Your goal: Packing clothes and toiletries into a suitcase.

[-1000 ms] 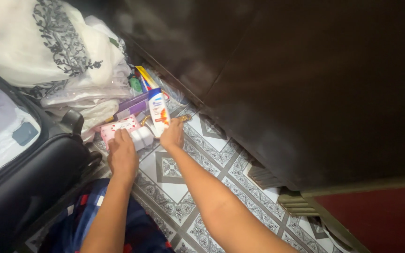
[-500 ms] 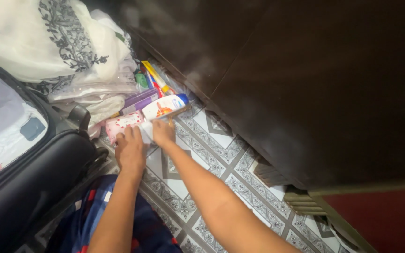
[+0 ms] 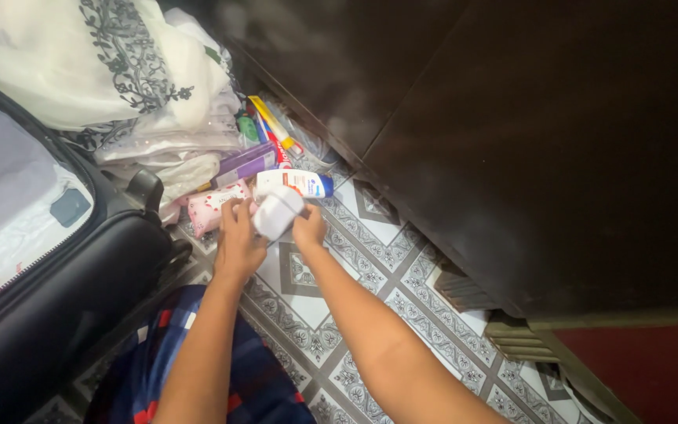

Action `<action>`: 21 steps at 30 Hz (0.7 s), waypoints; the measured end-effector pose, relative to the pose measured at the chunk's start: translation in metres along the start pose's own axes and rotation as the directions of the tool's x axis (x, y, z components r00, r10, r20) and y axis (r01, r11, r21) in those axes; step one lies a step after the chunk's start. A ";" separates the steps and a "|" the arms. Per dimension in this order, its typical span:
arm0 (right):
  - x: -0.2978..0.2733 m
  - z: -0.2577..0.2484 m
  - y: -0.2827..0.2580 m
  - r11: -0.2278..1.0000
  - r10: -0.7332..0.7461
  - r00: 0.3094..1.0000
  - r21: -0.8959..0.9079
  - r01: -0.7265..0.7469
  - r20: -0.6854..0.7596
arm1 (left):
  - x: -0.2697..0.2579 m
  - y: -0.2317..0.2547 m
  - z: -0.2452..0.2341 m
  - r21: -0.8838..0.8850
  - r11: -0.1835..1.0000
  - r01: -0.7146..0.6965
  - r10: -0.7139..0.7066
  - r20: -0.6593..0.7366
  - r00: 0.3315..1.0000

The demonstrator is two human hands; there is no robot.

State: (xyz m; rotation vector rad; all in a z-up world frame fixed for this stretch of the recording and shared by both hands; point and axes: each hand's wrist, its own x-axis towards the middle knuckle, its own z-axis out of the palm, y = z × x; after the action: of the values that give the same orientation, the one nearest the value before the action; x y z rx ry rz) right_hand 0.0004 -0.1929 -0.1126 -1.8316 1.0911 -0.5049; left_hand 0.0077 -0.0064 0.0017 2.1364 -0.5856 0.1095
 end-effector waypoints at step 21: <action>-0.038 -0.013 -0.067 0.871 0.254 0.876 0.296 -0.392 0.411 | 0.008 -0.035 0.018 -0.077 0.868 0.490 -0.489 0.032 0.872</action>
State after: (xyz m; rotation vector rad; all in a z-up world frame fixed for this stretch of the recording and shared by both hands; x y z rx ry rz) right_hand 0.0027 -0.1549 -0.0449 -1.3011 0.9493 -0.1443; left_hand 0.0283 -0.0063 -0.0325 2.1386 -0.0359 -0.2075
